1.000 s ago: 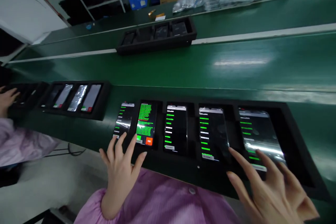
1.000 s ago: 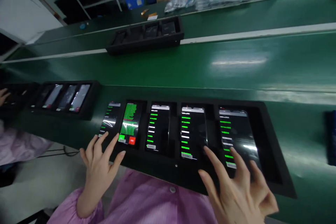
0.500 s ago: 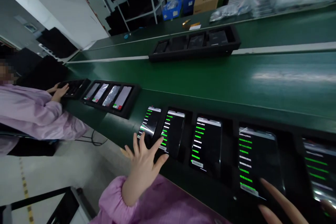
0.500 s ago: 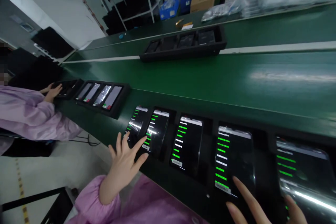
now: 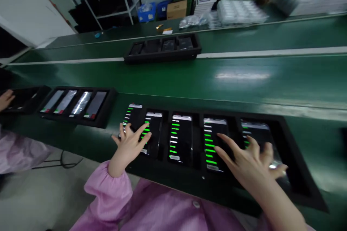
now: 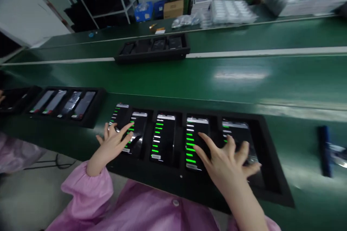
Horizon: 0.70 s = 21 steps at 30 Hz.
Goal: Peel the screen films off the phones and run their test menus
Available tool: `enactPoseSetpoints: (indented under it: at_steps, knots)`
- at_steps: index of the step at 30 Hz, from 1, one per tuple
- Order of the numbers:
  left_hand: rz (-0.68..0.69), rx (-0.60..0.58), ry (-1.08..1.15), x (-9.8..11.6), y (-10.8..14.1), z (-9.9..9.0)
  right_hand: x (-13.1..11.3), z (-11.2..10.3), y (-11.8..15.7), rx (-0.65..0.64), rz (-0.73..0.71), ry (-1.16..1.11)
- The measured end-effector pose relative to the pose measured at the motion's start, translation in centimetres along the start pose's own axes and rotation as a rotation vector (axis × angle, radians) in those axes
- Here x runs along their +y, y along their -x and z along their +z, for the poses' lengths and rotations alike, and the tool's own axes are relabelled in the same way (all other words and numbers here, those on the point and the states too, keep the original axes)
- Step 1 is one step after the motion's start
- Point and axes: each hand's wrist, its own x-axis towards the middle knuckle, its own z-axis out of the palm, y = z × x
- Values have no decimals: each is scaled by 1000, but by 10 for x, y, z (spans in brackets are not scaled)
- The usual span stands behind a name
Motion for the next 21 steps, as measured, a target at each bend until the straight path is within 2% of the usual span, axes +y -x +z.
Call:
enactPoseSetpoints:
  at_steps: [3, 5, 9, 11, 13, 14, 15, 17, 19, 21]
  knots:
    - [3, 56, -4, -6, -3, 6, -9, -15, -2, -47, 82, 207]
    - [0, 99, -8, -13, -5, 11, -7, -38, -4, -56, 71, 162]
    - [2, 145, -2, -19, -6, 19, 16, -89, 2, 145, 13, -28]
    - [69, 284, 12, -15, -2, 20, 32, -104, 12, 172, 6, -71]
    - [266, 439, 28, -5, 5, 22, 44, -108, 24, 144, 4, -74]
    - [414, 465, 30, 2, 9, 24, 48, -107, 29, 128, -1, -67]
    - [570, 453, 26, 9, 12, 26, 50, -104, 34, 115, -9, -64]
    - [822, 350, -11, 26, 15, 34, 51, -96, 40, 92, -29, -59]
    - [894, 283, -62, 42, 11, 43, 51, -89, 43, 83, -44, -51]
    - [834, 282, -91, 57, 3, 49, 50, -85, 44, 80, -53, -47]
